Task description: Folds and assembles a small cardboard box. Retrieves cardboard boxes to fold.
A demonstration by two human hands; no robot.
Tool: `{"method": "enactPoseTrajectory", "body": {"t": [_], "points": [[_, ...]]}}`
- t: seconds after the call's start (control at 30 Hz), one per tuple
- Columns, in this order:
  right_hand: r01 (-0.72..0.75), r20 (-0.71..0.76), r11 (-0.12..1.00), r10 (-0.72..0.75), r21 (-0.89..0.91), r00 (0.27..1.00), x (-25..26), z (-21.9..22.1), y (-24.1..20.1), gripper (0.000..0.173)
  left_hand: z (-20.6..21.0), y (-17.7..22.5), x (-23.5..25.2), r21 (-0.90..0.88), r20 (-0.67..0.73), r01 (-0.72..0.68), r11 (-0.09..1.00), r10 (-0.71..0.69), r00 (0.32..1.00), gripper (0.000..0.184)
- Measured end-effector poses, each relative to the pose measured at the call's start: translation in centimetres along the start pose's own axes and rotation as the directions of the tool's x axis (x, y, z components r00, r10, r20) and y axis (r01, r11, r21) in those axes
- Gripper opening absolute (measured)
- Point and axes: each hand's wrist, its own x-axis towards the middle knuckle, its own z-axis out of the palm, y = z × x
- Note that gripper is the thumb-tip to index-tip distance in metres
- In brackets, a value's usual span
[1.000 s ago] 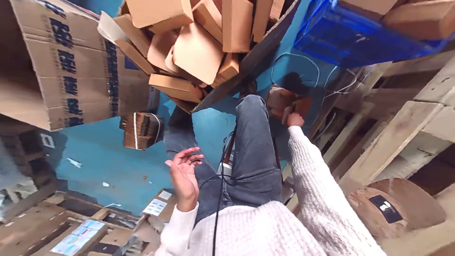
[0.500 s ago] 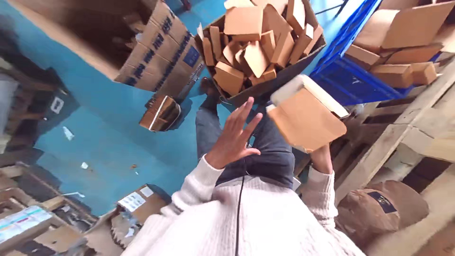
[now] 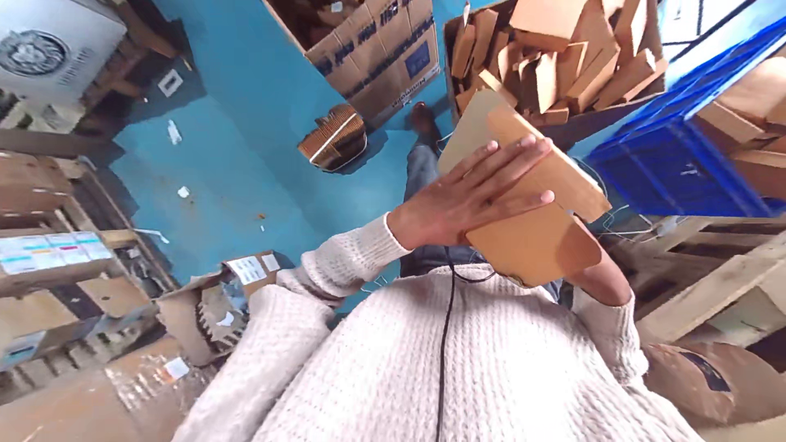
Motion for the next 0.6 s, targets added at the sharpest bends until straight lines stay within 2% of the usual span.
{"method": "enactPoseTrajectory", "body": {"t": [0.03,0.1,0.13,0.17,0.2,0.27,0.3,0.33,0.37,0.4,0.43,0.47,0.5,0.53,0.57,0.6], "points": [[0.002,0.017,0.997,-0.001,-0.074,1.000,0.1,0.1,-0.6,0.021,0.0,0.2,-0.3,-0.003,0.000,-0.007,1.000,0.007,1.000,0.090],[-0.169,0.061,0.971,0.182,-0.170,0.981,0.6,0.2,-4.2,0.017,-0.2,0.6,-0.9,-0.022,-0.014,0.007,1.000,-0.007,1.000,0.086],[-0.224,0.063,0.952,0.242,-0.209,0.968,0.8,0.4,-4.7,0.019,-0.2,0.6,-1.1,-0.034,-0.034,0.025,0.999,-0.026,0.999,0.091],[-0.219,0.074,0.944,0.244,-0.248,0.967,0.8,0.5,-4.6,0.023,0.0,0.5,-1.3,-0.060,-0.060,0.053,0.997,-0.057,0.997,0.099],[-0.148,0.097,0.942,0.184,-0.302,0.978,0.8,0.7,-4.0,0.025,0.2,0.2,-1.5,-0.103,-0.087,0.087,0.991,-0.096,0.992,0.109],[0.083,0.111,0.919,-0.043,-0.385,0.993,0.8,1.2,-1.8,0.034,1.3,-0.3,-2.0,-0.201,-0.136,0.153,0.968,-0.183,0.974,0.127],[0.177,0.054,0.894,-0.170,-0.411,0.984,0.9,1.6,0.3,0.041,2.0,-0.5,-2.3,-0.272,-0.161,0.179,0.946,-0.228,0.960,0.134],[0.205,-0.007,0.899,-0.225,-0.386,0.974,1.0,1.8,1.3,0.046,2.8,-0.5,-2.7,-0.378,-0.196,0.186,0.907,-0.274,0.941,0.139],[0.220,-0.046,0.919,-0.248,-0.327,0.968,1.0,1.7,1.7,0.051,3.5,-0.4,-3.4,-0.523,-0.213,0.171,0.835,-0.323,0.922,0.142],[0.251,-0.069,0.932,-0.278,-0.262,0.958,1.2,1.3,1.6,0.056,4.1,0.0,-4.3,-0.697,-0.213,0.131,0.705,-0.377,0.901,0.139],[0.295,-0.113,0.934,-0.321,-0.201,0.940,1.5,1.2,1.5,0.061,4.7,0.7,-5.3,-0.854,-0.205,0.055,0.518,-0.432,0.878,0.122],[0.325,-0.175,0.933,-0.350,-0.154,0.920,1.8,1.3,1.4,0.065,5.4,1.8,-6.6,-0.958,-0.181,-0.038,0.285,-0.498,0.848,0.087],[0.352,-0.234,0.929,-0.369,-0.113,0.899,2.1,1.6,1.4,0.067,6.2,2.7,-7.8,-0.989,-0.150,-0.130,0.075,-0.527,0.837,0.052],[0.380,-0.272,0.921,-0.387,-0.082,0.881,2.4,2.0,1.2,0.070,6.8,3.2,-8.9,-0.978,-0.150,-0.201,-0.054,-0.484,0.862,0.036],[0.407,-0.277,0.912,-0.406,-0.058,0.871,2.8,2.6,1.0,0.071,7.3,3.9,-9.7,-0.958,-0.161,-0.254,-0.131,-0.489,0.857,0.032],[0.426,-0.263,0.904,-0.420,-0.038,0.868,3.2,3.2,0.9,0.072,7.7,5.2,-10.1,-0.935,-0.134,-0.298,-0.190,-0.592,0.795,0.029]]}}
